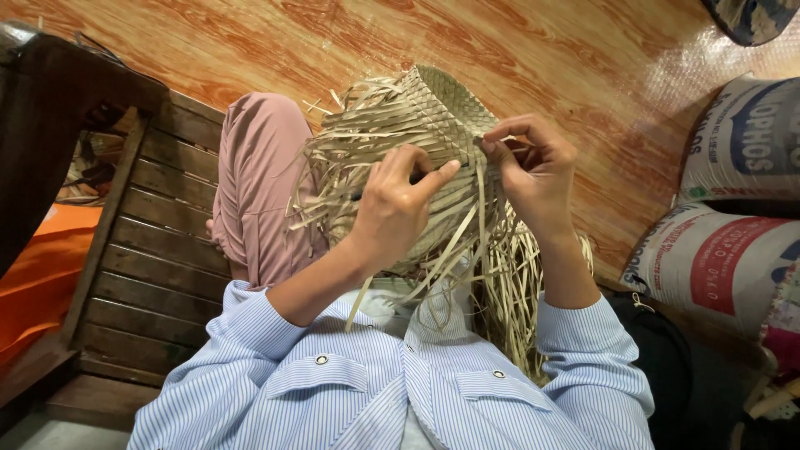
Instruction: The person is weaving a hat brim from dried straw or palm leaves, using a small tool to pull strands through the weave.
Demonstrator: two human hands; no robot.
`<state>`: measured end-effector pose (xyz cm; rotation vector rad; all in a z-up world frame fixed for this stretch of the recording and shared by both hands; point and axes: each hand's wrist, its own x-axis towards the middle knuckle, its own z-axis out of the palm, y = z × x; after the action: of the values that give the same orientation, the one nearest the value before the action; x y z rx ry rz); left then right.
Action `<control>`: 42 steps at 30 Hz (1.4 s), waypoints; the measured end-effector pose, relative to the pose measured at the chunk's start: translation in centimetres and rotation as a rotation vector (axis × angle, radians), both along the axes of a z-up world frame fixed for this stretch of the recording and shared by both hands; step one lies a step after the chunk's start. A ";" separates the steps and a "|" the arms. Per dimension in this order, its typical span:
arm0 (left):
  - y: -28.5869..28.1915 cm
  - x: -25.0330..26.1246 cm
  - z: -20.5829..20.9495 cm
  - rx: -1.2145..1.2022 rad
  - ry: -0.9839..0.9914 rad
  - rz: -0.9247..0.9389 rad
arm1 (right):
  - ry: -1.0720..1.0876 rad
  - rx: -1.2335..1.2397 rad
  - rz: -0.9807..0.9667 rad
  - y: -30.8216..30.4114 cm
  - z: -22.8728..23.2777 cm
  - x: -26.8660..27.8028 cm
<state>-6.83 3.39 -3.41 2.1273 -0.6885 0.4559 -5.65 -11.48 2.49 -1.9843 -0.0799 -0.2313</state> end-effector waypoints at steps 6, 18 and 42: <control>-0.5 0.5 -0.7 -0.180 0.051 -0.097 | 0.023 0.024 -0.081 -0.6 -0.3 -0.5; -1.3 0.0 -1.8 -0.043 -0.011 -0.046 | 0.089 -0.288 -0.132 0.1 2.5 -2.7; -1.0 0.2 -0.9 -0.022 0.057 -0.121 | 0.178 -0.490 -0.002 0.0 3.2 -1.9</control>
<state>-6.66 2.39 -4.33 2.0565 -0.7713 0.3337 -7.55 -11.46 5.70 -2.4834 -0.0197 -0.0337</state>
